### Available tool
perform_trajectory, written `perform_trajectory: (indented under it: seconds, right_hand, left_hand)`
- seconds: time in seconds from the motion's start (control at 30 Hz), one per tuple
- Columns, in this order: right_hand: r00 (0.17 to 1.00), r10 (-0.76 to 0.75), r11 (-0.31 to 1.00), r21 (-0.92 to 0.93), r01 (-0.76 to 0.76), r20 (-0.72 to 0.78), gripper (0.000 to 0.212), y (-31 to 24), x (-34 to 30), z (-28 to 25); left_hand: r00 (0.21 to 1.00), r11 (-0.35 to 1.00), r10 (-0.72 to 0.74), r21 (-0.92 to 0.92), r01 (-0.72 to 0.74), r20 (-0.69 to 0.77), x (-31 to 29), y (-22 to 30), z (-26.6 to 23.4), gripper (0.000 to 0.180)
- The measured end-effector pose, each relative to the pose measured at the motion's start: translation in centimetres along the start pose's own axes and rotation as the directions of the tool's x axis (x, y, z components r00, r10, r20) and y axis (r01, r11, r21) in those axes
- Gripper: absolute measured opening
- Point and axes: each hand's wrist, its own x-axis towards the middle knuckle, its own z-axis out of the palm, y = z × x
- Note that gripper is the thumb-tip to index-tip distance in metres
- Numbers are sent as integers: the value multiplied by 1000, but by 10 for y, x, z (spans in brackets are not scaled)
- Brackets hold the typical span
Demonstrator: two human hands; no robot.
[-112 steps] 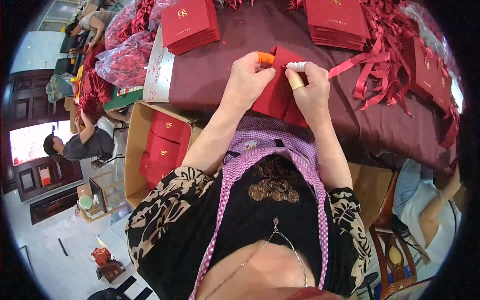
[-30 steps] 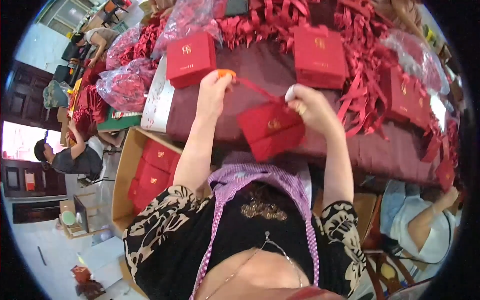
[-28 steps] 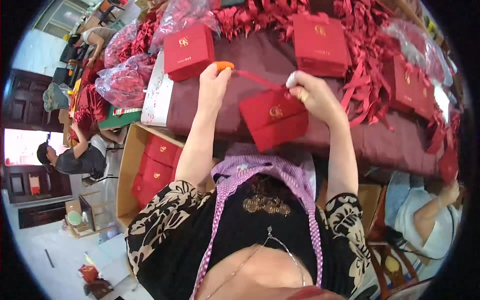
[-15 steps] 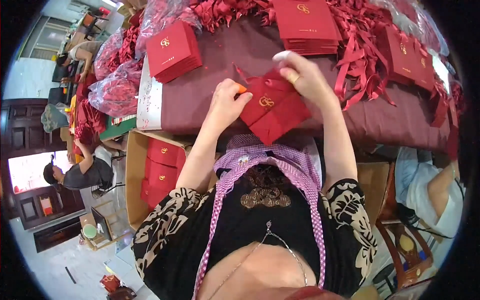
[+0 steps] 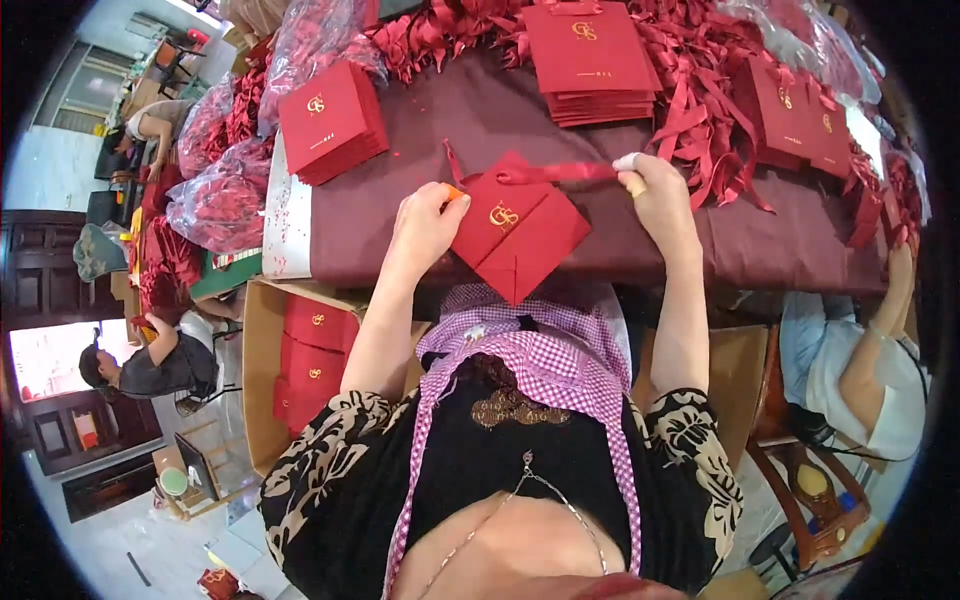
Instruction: The person attaches and ties red ribbons onto small red gift bags by hand.
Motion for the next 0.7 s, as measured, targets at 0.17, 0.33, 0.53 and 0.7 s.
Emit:
perform_trajectory:
  seconds: [0.17,0.33,0.53,0.7]
  right_hand:
    - [780,492,430,670,-605,387,17,-33,7,-31]
    - [936,112,-161,935,-315,334,25,-17,-4,-21]
    - [947,150,124,945,-304,285,27,-35,-10,-12]
    - [993,-84,987,129,93,-77,19,-65,-7,15]
  left_hand:
    - [983,982,-173,-69,177,57,5,12,-8,23]
    - [989,980,-144,-133,148,37,14,9,2,24]
    - [988,956,-99,-263,128,121,15,10,0,25]
    - [946,726,-111,-625,286,304,6,15,-6,29]
